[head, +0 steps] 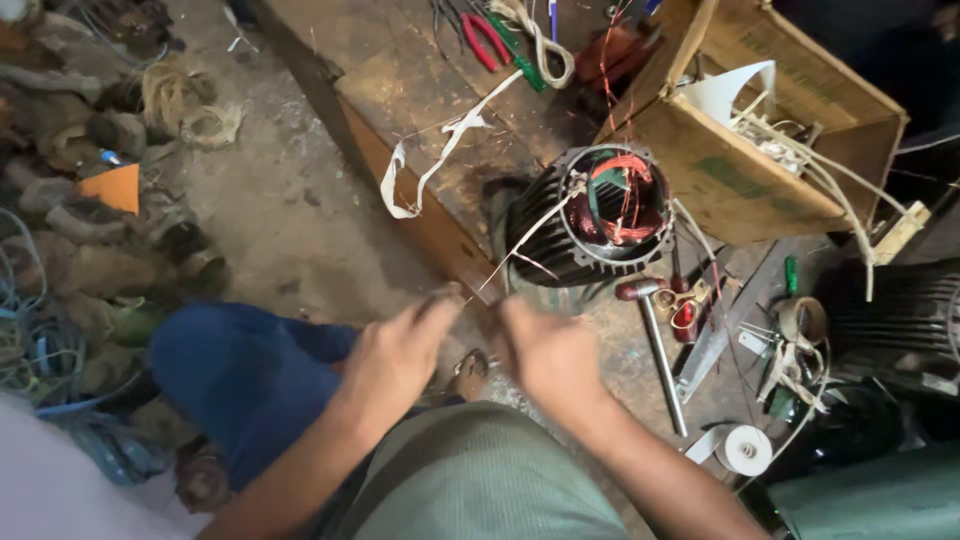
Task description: The person works on an electric motor stator, stripping copper wire insulation with a knife and pliers, then tying and securing the wires with string. The person uses a knife to strip wire insulation and pliers to cut and adjust the wires.
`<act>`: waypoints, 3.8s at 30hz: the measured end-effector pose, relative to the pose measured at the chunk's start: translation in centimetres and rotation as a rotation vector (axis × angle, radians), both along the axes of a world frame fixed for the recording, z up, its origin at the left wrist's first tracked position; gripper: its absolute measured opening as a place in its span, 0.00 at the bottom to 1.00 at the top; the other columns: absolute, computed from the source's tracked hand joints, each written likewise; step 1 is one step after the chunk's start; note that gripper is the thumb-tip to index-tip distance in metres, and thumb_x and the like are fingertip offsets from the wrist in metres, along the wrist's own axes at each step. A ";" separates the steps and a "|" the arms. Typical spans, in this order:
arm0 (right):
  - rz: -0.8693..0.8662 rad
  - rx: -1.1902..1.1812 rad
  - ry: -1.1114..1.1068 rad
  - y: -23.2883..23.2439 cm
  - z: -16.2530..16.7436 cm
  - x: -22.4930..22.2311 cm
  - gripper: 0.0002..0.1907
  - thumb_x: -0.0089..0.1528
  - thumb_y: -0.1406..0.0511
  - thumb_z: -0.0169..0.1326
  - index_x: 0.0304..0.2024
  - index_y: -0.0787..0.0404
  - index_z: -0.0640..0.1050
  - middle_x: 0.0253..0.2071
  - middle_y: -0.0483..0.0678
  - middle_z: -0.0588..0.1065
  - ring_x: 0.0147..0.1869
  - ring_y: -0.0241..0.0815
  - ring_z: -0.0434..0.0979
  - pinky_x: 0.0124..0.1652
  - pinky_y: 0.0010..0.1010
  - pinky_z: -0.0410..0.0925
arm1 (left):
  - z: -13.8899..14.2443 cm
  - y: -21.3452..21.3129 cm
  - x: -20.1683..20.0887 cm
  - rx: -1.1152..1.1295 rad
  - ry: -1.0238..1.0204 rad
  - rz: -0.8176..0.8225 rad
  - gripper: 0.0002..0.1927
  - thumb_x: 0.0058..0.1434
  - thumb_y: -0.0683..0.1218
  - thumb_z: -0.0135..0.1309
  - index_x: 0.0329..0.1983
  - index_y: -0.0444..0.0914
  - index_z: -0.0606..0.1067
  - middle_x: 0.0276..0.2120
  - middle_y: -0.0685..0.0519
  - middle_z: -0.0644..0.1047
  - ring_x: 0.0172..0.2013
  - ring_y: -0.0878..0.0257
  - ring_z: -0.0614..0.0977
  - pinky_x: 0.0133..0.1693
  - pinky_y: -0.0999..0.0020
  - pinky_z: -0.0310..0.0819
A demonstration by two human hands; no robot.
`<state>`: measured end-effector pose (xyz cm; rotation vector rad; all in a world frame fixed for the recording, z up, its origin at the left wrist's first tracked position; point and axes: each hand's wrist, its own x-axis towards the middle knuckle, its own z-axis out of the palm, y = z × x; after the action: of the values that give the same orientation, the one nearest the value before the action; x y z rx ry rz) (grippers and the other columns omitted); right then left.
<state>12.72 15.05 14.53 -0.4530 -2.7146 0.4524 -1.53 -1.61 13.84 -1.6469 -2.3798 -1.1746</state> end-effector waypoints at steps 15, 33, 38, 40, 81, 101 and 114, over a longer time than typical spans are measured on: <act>0.121 -0.302 0.011 -0.3 -4.1 -0.2 0.12 0.59 0.65 0.58 0.42 0.60 0.71 0.23 0.60 0.73 0.29 0.63 0.76 0.29 0.51 0.68 | 0.6 1.2 1.7 -0.433 0.434 0.018 0.08 0.57 0.44 0.53 0.41 0.42 0.71 0.31 0.52 0.79 0.30 0.57 0.84 0.31 0.65 0.79; -0.004 0.048 0.044 -0.2 -0.9 0.3 0.06 0.59 0.66 0.56 0.36 0.56 0.72 0.19 0.51 0.73 0.22 0.53 0.75 0.24 0.46 0.66 | 0.2 0.1 -0.5 -0.287 0.054 -0.089 0.19 0.55 0.38 0.51 0.50 0.47 0.72 0.43 0.45 0.82 0.30 0.45 0.85 0.31 0.53 0.80; -0.132 0.009 -0.185 0.2 -3.5 -0.3 0.09 0.62 0.66 0.56 0.45 0.58 0.74 0.18 0.51 0.73 0.18 0.53 0.74 0.20 0.46 0.66 | 0.6 0.9 -0.4 -0.409 0.281 -0.064 0.16 0.57 0.40 0.51 0.49 0.45 0.73 0.45 0.43 0.81 0.23 0.50 0.85 0.24 0.58 0.81; -0.076 -0.041 -0.207 0.7 -4.0 -0.3 0.12 0.61 0.66 0.56 0.47 0.58 0.75 0.18 0.52 0.73 0.19 0.54 0.75 0.21 0.47 0.67 | 0.7 1.0 -0.2 -0.422 0.310 -0.053 0.16 0.57 0.40 0.51 0.49 0.44 0.74 0.44 0.43 0.82 0.23 0.51 0.86 0.24 0.59 0.81; -0.156 -0.474 0.203 0.3 -1.1 3.0 0.04 0.66 0.67 0.51 0.39 0.60 0.76 0.25 0.51 0.78 0.25 0.45 0.83 0.27 0.35 0.73 | 6.3 4.7 2.9 -0.346 0.824 0.325 0.27 0.56 0.60 0.42 0.41 0.36 0.78 0.49 0.43 0.83 0.58 0.53 0.80 0.62 0.56 0.66; 0.125 -0.015 0.064 0.0 -1.8 -0.3 0.10 0.61 0.64 0.57 0.37 0.61 0.70 0.21 0.54 0.72 0.25 0.59 0.76 0.26 0.48 0.67 | -2.5 2.5 0.2 -0.072 -0.883 -0.017 0.12 0.72 0.49 0.50 0.38 0.36 0.72 0.23 0.56 0.76 0.25 0.70 0.75 0.30 0.73 0.68; -0.062 -0.159 0.067 0.2 -4.9 -1.4 0.09 0.66 0.63 0.54 0.37 0.61 0.70 0.23 0.58 0.73 0.26 0.62 0.75 0.26 0.50 0.67 | -4.4 1.6 0.4 -0.012 -1.358 0.004 0.10 0.73 0.49 0.47 0.39 0.40 0.73 0.25 0.59 0.70 0.23 0.74 0.64 0.24 0.79 0.57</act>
<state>11.35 15.28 9.58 -0.5527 -2.6033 0.6574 -1.11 0.01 9.40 -0.8103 -2.8205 -2.9035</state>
